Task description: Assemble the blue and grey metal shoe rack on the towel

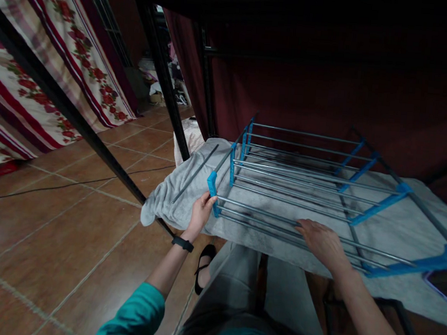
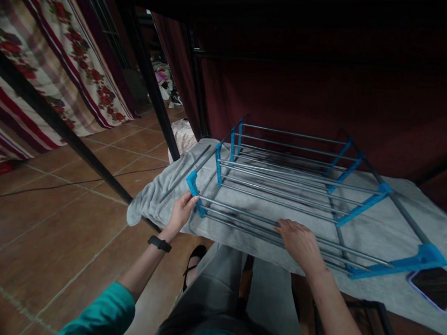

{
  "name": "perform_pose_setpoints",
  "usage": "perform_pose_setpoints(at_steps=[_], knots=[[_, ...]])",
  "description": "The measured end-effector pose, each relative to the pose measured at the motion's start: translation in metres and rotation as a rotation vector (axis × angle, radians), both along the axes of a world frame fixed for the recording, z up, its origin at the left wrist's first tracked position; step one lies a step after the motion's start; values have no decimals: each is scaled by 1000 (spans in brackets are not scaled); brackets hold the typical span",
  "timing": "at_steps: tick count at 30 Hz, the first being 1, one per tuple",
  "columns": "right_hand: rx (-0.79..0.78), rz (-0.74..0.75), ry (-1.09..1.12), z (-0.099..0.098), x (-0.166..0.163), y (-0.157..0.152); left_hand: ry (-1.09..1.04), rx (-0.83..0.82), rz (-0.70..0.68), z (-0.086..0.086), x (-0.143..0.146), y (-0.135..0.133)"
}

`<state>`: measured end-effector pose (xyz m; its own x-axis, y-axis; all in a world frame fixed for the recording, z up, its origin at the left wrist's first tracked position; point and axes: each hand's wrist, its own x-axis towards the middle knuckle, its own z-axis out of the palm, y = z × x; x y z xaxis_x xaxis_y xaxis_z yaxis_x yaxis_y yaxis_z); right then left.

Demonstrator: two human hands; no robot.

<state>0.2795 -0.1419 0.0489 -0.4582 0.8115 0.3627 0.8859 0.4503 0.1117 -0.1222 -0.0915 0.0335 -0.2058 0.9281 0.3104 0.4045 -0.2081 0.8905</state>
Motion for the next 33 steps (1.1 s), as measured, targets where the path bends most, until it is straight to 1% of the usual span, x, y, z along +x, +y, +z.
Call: perform_pose_setpoints(at_steps=[4,7,9,12,14,15,17,19,21,26,33], knots=[[47,-35,-5,0,-4,-1,78,8,-5,-1,-2,0],[80,-76,-3,-1,-8,-1,198,11,-6,-3,-1,-6],[91,-87,-1,0,-10,-1,311,32,29,-6,1,-15],[94,-90,-1,0,-10,-1,510,104,153,-10,5,-32],[89,-96,-4,0,-10,-1,672,169,163,-10,8,-42],[84,-100,-4,0,-10,-1,752,208,123,-10,11,-45],[78,-109,4,0,-9,-1,882,293,-10,-6,18,-50],[74,-113,11,-1,-8,0,957,368,-125,-2,27,-49],[72,-108,6,-2,-7,0,1002,408,-191,3,36,-44],[80,-114,-35,-1,-8,-1,1052,409,-273,10,50,-29],[66,-108,-55,3,-9,-1,1092,336,-340,18,53,-14]])
